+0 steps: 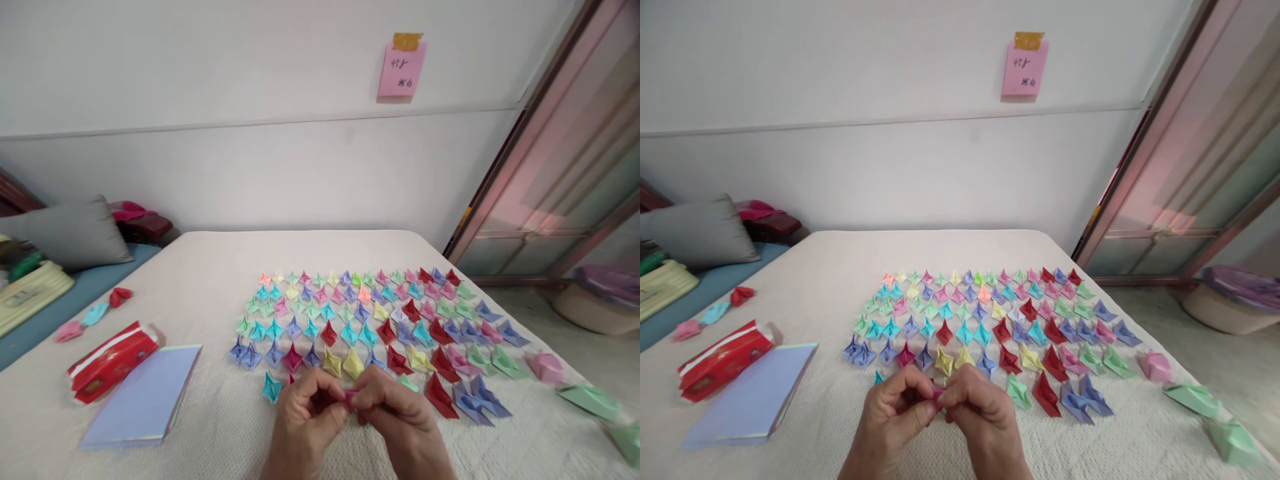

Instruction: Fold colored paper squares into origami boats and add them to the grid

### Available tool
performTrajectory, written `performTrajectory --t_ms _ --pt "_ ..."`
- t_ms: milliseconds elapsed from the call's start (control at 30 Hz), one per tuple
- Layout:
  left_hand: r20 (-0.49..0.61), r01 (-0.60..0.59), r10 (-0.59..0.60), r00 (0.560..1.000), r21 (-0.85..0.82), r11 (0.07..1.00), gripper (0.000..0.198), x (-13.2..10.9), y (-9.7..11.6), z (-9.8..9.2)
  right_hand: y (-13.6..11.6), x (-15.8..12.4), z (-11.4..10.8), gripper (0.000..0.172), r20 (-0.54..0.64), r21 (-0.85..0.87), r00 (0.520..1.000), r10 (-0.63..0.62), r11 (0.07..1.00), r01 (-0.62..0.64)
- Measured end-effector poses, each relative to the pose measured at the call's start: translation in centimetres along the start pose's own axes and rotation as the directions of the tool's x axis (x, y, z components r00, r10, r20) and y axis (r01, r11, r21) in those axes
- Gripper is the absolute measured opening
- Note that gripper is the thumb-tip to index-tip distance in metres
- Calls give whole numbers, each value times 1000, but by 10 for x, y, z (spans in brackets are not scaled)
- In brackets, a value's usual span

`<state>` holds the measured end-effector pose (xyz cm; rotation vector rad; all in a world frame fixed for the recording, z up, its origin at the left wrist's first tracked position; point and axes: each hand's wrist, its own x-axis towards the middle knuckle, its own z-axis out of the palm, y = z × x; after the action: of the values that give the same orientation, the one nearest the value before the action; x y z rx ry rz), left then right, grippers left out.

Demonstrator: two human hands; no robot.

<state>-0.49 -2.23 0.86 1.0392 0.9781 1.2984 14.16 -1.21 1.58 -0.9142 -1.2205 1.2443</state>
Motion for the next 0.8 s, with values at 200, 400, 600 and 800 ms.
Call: performTrajectory --t_ms 200,400,600,800 --pt "-88 -86 98 991 132 987 18 -4 4 0 -12 3 -7 6 147 -156 989 -18 987 41" --pt "-48 -218 248 968 337 916 17 -10 10 2 -16 3 -10 8 255 -356 957 -139 907 226" --pt "115 -247 220 969 384 890 11 -4 16 -5 -17 3 -10 12 258 -462 939 -228 824 328" --pt "181 -391 346 921 416 821 10 0 19 -8 -18 2 -11 12 261 -514 932 -251 781 354"
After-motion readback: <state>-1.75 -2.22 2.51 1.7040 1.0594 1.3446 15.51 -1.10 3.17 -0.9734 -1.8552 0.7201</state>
